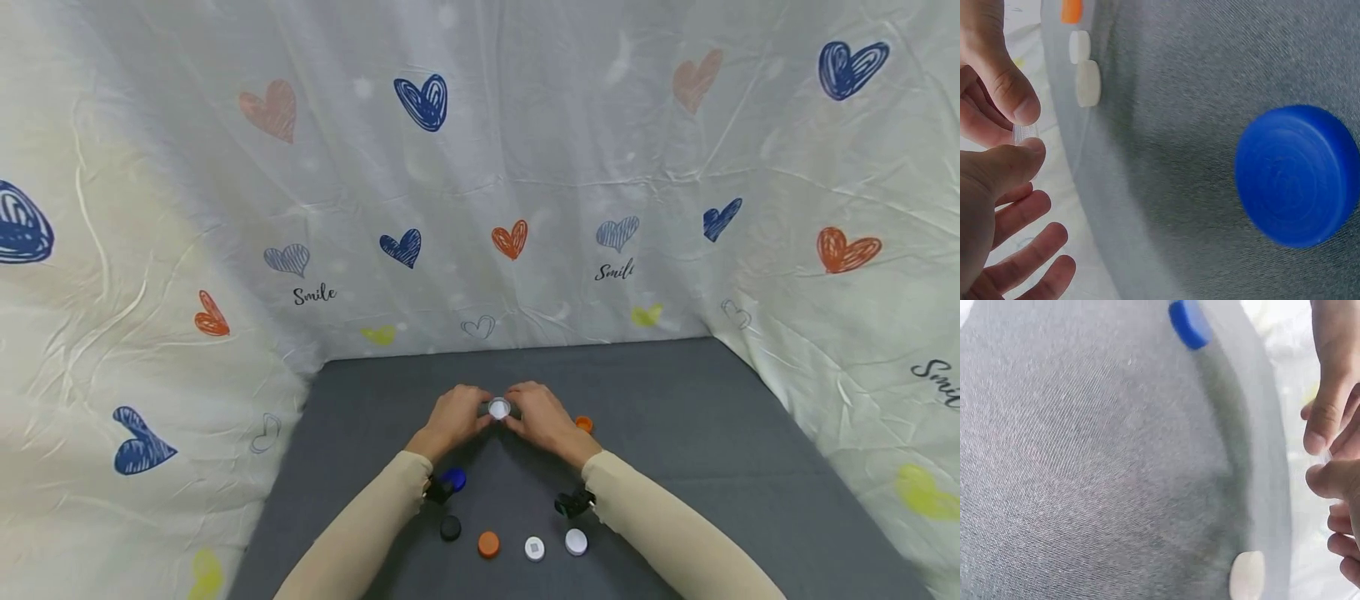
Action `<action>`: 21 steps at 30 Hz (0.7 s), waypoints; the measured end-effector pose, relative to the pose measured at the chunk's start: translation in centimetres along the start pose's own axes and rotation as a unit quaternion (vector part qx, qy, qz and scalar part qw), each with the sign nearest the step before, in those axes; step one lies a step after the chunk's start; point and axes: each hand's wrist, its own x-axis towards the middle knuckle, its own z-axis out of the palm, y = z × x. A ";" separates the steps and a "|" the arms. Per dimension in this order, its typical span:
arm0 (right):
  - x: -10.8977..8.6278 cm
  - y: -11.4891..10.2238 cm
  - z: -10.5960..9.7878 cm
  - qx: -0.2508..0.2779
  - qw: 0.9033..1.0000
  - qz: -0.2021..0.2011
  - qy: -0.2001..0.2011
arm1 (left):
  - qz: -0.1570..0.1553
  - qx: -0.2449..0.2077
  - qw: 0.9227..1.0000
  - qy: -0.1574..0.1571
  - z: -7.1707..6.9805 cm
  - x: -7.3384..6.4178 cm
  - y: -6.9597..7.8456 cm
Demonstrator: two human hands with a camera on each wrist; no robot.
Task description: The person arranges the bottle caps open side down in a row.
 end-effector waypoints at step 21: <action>-2.2 -2.9 -5.3 0.010 0.995 -0.061 0.082 | 0.069 0.012 0.993 0.093 -4.9 -3.4 2.4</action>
